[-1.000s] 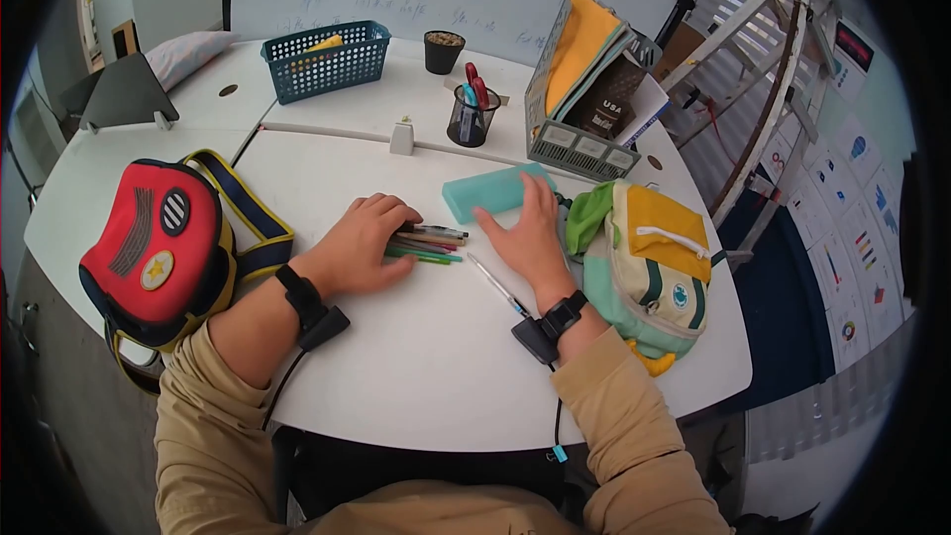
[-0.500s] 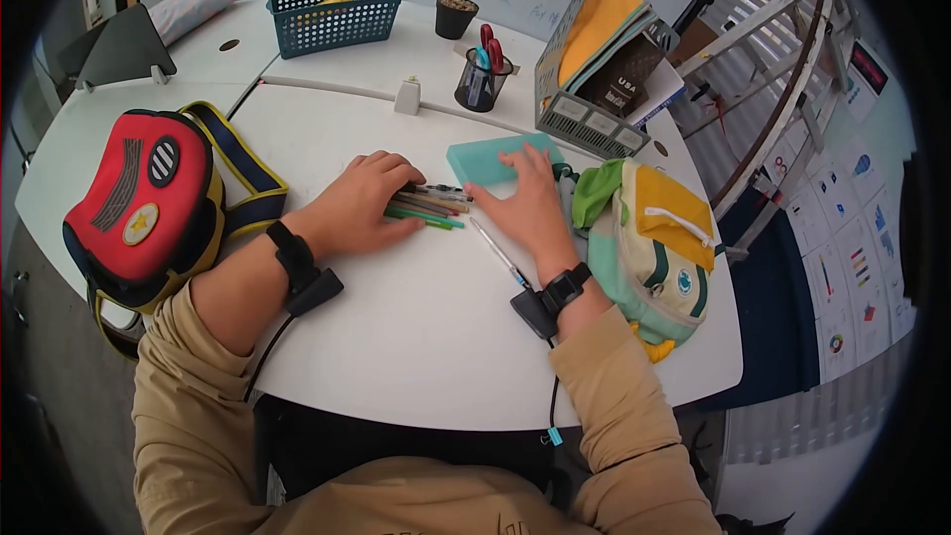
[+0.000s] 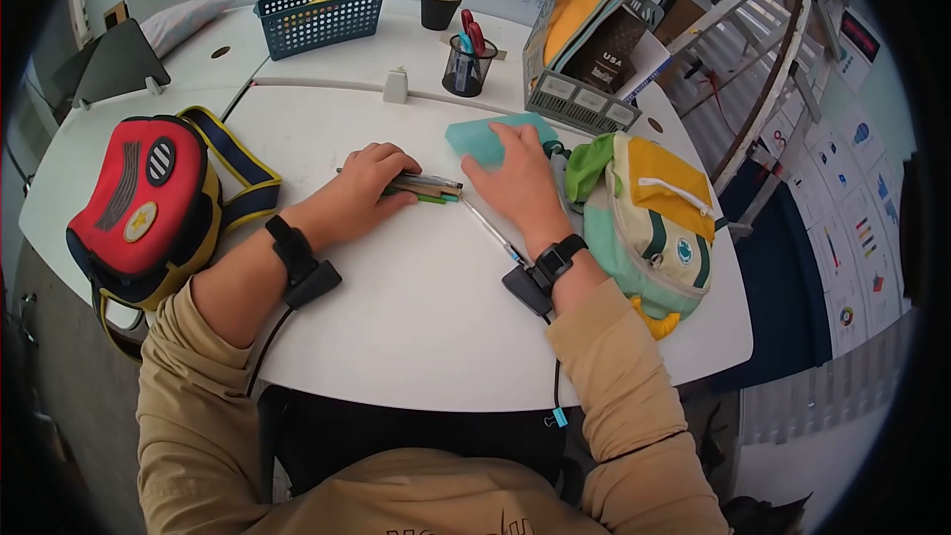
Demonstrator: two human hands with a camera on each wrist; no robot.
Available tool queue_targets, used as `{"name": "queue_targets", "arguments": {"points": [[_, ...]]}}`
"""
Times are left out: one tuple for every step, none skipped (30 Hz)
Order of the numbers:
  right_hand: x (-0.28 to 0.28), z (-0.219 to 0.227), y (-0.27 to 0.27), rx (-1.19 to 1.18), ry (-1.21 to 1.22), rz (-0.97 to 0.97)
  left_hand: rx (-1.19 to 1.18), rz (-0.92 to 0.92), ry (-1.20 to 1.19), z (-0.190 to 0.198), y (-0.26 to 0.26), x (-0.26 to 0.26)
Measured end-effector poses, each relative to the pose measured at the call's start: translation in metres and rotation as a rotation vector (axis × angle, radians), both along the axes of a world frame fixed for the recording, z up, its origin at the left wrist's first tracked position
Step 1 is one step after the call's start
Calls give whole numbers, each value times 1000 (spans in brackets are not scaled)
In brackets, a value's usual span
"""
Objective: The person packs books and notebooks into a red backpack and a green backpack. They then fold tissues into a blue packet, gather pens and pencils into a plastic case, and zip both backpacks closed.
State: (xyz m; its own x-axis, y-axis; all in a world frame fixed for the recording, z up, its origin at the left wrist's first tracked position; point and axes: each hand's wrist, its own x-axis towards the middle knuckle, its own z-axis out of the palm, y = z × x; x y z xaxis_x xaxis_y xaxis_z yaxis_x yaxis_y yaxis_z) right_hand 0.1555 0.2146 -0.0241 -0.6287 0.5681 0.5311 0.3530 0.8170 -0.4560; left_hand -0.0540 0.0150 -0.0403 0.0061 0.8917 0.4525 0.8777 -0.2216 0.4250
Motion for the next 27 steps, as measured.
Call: {"name": "queue_targets", "arguments": {"points": [[0,-1,2,-6,47,-2,-10,-1,-8,0,1,0],[0,-1,5,-11,96,-4,-20,-2,-14,2,2,0],[1,-1,11,-70,108,7,-24,-9,-21,2,5,0],[3,-2,20,-129,119,19,-28,-15,-28,2,9,0],[4,-6,27,-188,130,31,-31,-21,-37,2,13,0],[3,-12,31,-135,136,9,-35,-15,-29,2,18,0],[2,-14,31,-82,141,-14,-38,-10,-22,2,22,0],[1,-15,31,-28,146,-37,-41,-4,-15,2,26,-1],[3,-16,32,-56,84,-47,-41,-10,-11,1,29,-1],[7,-5,22,-84,21,-56,-40,-15,-7,2,32,-2],[8,1,16,-112,-43,-64,-39,-19,-4,1,33,-2],[8,-5,19,22,-27,-43,-46,-29,1,1,34,-3],[6,-10,22,156,-12,-21,-53,-38,5,2,34,-3],[4,-15,25,290,4,4,-60,-45,10,3,34,-4],[4,-20,29,254,-109,26,-54,-63,12,3,33,-4],[5,-18,25,216,-221,49,-49,-80,14,4,32,-2],[5,-16,22,178,-334,71,-44,-97,16,4,31,-1],[3,-13,19,175,-346,53,-40,-97,18,4,29,-1],[2,-13,19,172,-358,34,-37,-97,20,5,28,1],[1,-13,18,168,-370,14,-34,-98,23,6,27,2],[2,-13,18,184,-360,34,-35,-89,28,5,26,2],[3,-15,20,200,-347,52,-36,-81,36,3,27,1],[4,-16,22,216,-332,67,-38,-75,47,2,29,0],[4,-19,26,204,-264,95,-27,-66,36,1,29,0],[3,-21,30,192,-195,122,-17,-57,27,2,29,1],[3,-24,34,180,-124,149,-6,-49,18,3,28,2],[4,-28,37,59,-64,125,-10,-32,-32,4,26,4]]}}
